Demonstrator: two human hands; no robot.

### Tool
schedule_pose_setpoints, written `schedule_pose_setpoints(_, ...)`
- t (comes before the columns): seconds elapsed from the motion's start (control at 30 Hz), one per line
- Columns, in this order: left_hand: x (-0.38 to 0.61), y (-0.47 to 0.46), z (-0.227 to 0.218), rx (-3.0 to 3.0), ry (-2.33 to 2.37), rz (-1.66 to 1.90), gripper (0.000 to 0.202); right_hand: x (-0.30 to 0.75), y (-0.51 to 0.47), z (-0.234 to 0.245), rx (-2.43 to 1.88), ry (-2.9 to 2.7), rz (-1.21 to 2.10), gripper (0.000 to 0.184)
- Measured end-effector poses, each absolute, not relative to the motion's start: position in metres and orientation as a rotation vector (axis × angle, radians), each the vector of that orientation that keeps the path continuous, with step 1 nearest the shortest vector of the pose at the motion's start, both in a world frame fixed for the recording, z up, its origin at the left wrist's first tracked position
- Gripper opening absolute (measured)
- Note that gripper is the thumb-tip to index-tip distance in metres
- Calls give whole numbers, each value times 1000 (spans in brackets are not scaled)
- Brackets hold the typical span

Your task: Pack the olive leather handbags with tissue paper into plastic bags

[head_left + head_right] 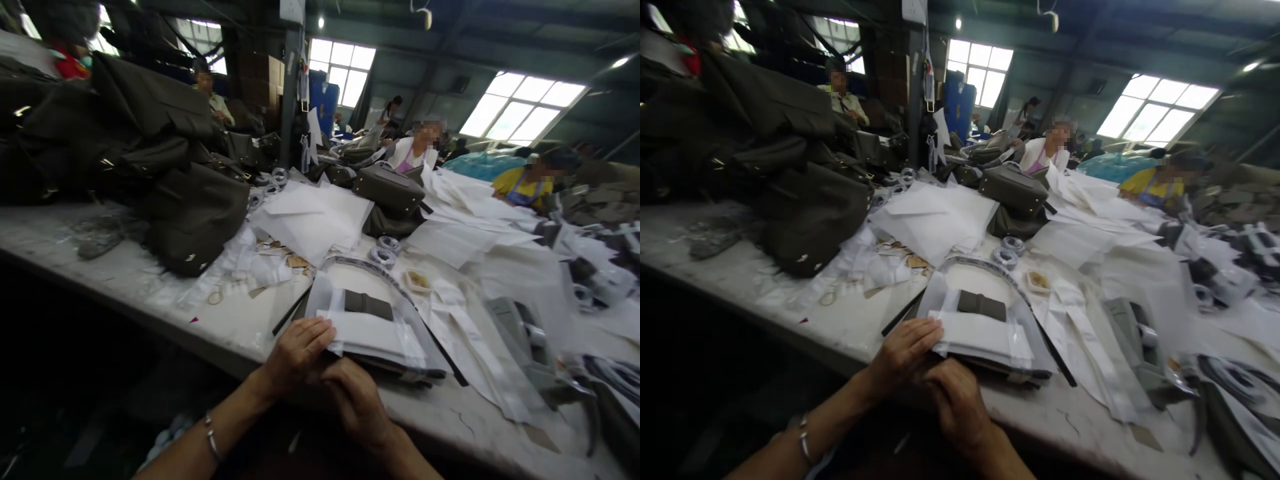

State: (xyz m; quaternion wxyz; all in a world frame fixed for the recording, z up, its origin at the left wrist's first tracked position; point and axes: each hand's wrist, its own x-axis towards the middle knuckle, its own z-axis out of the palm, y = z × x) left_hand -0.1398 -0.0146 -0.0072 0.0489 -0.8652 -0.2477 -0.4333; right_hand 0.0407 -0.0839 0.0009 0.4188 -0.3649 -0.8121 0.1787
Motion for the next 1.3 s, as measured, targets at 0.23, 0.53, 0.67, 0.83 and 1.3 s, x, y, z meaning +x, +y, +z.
schedule_pose_setpoints(0.23,-141,-17,-6,-2687,-789,-1311,33,59,-103,3,-1027,-2189,296,17)
schedule_pose_setpoints(0.53,-145,-13,-3,-2671,-720,-1292,42,35,-103,-16,-1230,-2245,-154,17)
schedule_pose_setpoints(0.67,-146,-6,-9,-2653,-675,-1282,42,32,-91,-25,-1169,-2145,-147,11)
schedule_pose_setpoints(0.83,-146,-3,-10,-2613,-635,-1284,40,37,-81,-23,-1073,-2135,-82,14)
schedule_pose_setpoints(1.3,-137,-14,-12,-2609,-793,-1338,28,40,11,93,-1062,-2005,395,12)
